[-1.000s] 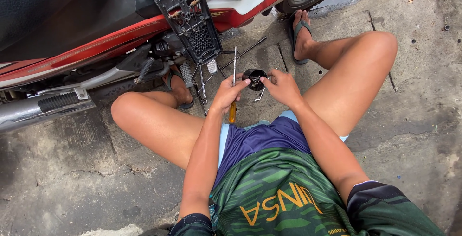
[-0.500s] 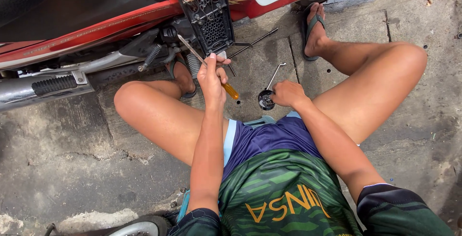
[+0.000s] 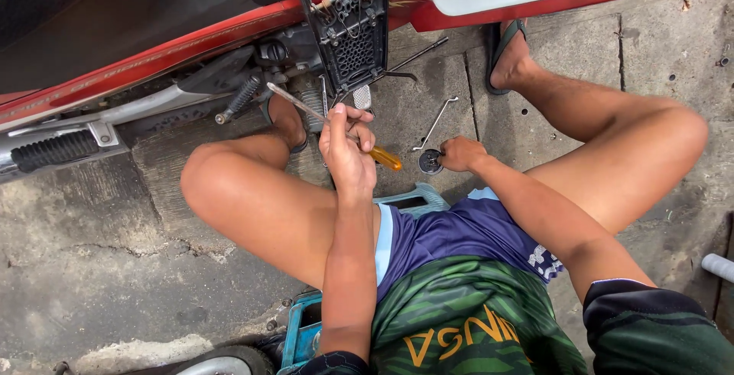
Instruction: The person sits on the ground and uses a screwdriver to remove screws from a black plastic cover on the side of a red motorcycle. They then use the screwdriver to pry open and remove a small black component from the motorcycle's body.
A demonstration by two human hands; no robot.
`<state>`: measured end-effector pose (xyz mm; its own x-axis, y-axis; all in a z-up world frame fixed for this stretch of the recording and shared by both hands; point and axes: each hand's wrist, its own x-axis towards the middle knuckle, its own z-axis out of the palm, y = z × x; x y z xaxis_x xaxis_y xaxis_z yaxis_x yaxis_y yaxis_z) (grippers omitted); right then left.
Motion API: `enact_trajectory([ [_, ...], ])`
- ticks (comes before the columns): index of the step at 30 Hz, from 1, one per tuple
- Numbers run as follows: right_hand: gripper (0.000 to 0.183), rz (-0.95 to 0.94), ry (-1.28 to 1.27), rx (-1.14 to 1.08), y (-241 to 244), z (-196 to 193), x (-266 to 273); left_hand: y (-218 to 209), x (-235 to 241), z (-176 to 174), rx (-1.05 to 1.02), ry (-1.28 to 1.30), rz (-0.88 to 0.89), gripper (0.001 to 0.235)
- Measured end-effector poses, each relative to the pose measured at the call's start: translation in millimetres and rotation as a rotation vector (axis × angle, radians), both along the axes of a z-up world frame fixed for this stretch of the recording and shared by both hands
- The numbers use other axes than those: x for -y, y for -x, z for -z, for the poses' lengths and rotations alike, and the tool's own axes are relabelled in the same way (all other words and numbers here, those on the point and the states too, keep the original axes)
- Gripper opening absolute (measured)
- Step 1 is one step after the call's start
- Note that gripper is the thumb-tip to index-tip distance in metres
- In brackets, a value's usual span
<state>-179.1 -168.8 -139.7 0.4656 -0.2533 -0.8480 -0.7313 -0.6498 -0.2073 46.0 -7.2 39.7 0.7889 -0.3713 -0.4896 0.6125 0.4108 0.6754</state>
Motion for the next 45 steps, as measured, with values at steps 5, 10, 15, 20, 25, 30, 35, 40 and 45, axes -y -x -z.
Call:
enact_trajectory([
  [5, 0.039, 0.099, -0.013, 0.120, -34.7, -41.0, 2.6, -1.2, -7.7, 4.3, 0.018, -0.046, 0.018, 0.025],
  [10, 0.031, 0.171, 0.053, 0.365, -61.4, -79.3, -5.6, -3.8, 4.0, -19.6, 0.158, -0.217, 0.171, 0.015],
  [15, 0.030, 0.336, 0.139, 0.591, -64.3, -107.2, -20.0, 9.7, 9.0, 16.6, 0.724, -0.790, 0.621, 0.011],
  [20, 0.031, 0.465, 0.173, 0.705, -62.6, -126.4, -26.7, 26.2, 12.1, 43.2, 0.921, -0.780, 0.740, 0.007],
  [25, 0.034, 0.567, 0.175, 0.803, -58.0, -131.3, -28.9, 34.9, 10.5, 63.1, 1.095, -0.788, 0.768, 0.009],
  [30, 0.033, 0.585, 0.161, 0.863, -56.1, -167.2, -38.3, 43.1, 3.8, 53.5, 1.143, -0.663, 0.559, 0.016],
  [35, 0.033, 0.555, 0.150, 0.904, -55.9, -160.8, -38.7, 40.0, -4.9, 57.7, 1.185, -0.666, 0.518, 0.020],
  [40, 0.033, 0.485, 0.163, 0.926, -55.1, -164.4, -38.8, 42.2, -9.3, 69.1, 1.211, -0.725, 0.502, 0.024],
  [45, 0.035, 0.385, 0.211, 0.967, -55.7, -165.8, -40.3, 49.0, -10.6, 44.9, 1.320, -0.916, 0.646, 0.020],
])
